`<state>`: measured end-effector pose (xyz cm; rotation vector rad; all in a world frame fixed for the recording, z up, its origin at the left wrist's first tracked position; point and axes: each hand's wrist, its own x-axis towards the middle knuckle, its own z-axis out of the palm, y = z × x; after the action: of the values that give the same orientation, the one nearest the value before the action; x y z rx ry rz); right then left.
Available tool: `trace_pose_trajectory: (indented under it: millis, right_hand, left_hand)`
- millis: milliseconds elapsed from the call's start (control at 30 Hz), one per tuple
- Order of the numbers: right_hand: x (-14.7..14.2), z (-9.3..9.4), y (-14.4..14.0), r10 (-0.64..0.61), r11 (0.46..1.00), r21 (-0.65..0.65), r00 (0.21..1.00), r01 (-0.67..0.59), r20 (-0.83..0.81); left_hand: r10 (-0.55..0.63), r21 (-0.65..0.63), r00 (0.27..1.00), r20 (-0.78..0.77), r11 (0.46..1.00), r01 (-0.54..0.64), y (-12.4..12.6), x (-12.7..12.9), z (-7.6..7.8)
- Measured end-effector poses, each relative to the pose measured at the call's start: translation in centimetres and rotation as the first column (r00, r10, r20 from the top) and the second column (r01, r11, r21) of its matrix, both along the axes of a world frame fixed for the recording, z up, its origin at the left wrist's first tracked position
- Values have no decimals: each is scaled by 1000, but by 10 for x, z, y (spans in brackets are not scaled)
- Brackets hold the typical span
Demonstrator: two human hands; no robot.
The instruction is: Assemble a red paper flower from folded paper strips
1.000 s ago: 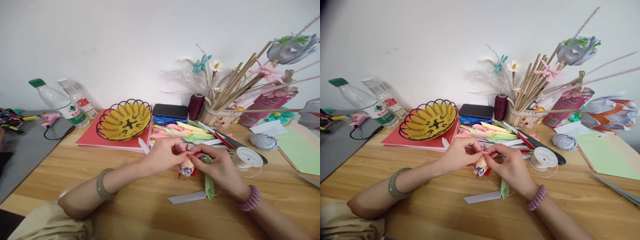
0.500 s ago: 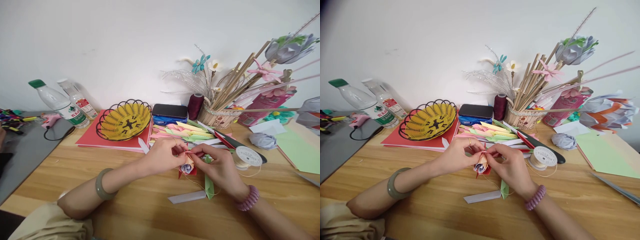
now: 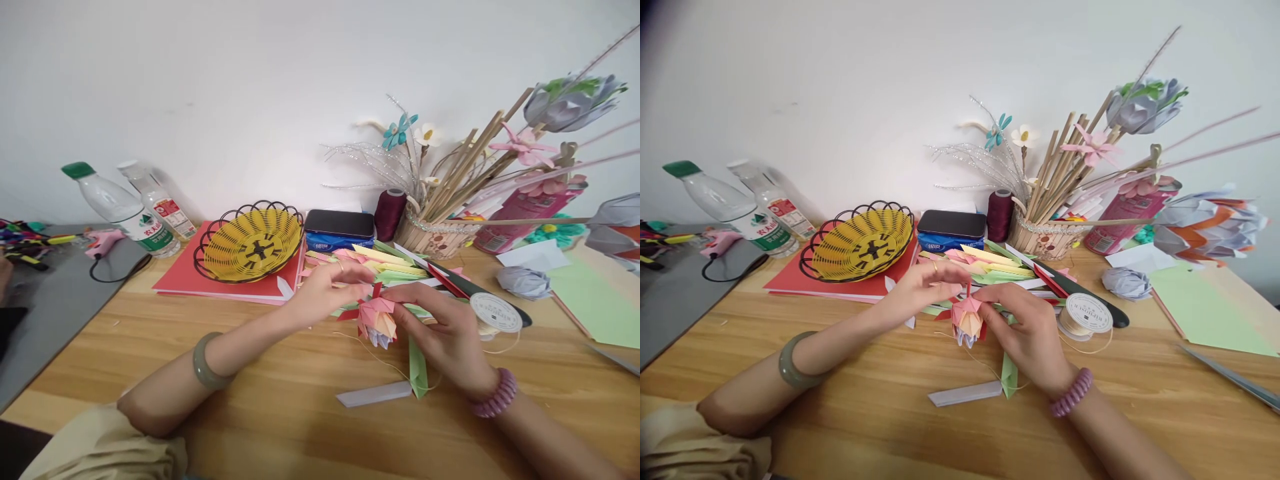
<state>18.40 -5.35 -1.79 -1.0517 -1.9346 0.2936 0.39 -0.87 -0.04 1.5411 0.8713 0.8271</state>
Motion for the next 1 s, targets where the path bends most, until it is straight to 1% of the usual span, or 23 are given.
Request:
trace_pose_trajectory:
  millis: [33,67,100,167,267,333,367,400,433,467,500,567,600,633,667,700,733,767,933,1000]
  right_hand:
    - [0,0,1,15,999,44,1000,-15,5]
    - [0,0,1,22,996,89,1000,-23,15]
    - [-1,0,2,19,991,134,999,-23,31]
    - [-2,0,2,-26,977,215,998,12,64]
    - [-2,2,1,-138,952,284,988,114,65]
    - [-1,4,-1,-184,949,266,983,171,24]
    - [0,5,-2,-186,956,230,983,180,2]
    - [0,7,-3,-176,971,163,984,176,-15]
    - [-1,9,-5,-158,985,70,987,160,-30]
    - [-1,11,-6,-135,990,-46,990,133,-45]
    - [-3,13,-6,-116,979,-175,991,103,-64]
    - [-7,16,-7,-88,918,-395,988,31,-127]
    - [-8,17,-7,-78,882,-470,982,-10,-169]
    - [-10,17,-6,-71,849,-525,974,-53,-213]
    - [-11,17,-6,-68,821,-564,965,-91,-254]
    - [-12,17,-5,-67,800,-587,955,-122,-289]
    - [-12,16,-4,-68,788,-599,945,-145,-319]
    - [-12,16,-4,-69,781,-604,938,-161,-340]
    - [-10,13,-2,-72,766,-612,921,-194,-382]
    - [-11,12,-2,-76,760,-618,917,-201,-391]
  left_hand:
    - [-61,-63,998,21,996,62,1,0,-1]
    - [-94,-106,994,48,989,99,1,1,-2]
    - [-102,-127,992,79,986,112,1,1,-4]
    - [-71,-128,989,128,988,87,0,1,-6]
    - [5,-67,991,136,998,5,-3,2,-8]
    - [60,47,988,143,997,-67,-5,2,-7]
    - [85,130,984,157,986,-106,-5,2,-6]
    - [105,228,979,175,963,-144,-6,2,-6]
    - [122,335,973,194,924,-182,-7,2,-5]
    - [130,442,970,205,872,-210,-8,2,-5]
    - [131,541,969,207,810,-226,-8,1,-5]
    - [129,694,973,192,683,-227,-9,0,-6]
    - [129,743,975,181,631,-222,-9,0,-6]
    - [129,776,976,174,592,-217,-9,-1,-7]
    - [131,796,977,170,566,-215,-10,-1,-8]
    - [132,807,977,168,551,-213,-10,-1,-9]
    - [134,807,978,163,552,-210,-10,-1,-11]
    - [135,798,978,158,566,-207,-11,-1,-12]
    - [122,682,979,161,704,-200,-13,1,-21]
    - [117,635,977,180,745,-206,-14,1,-24]
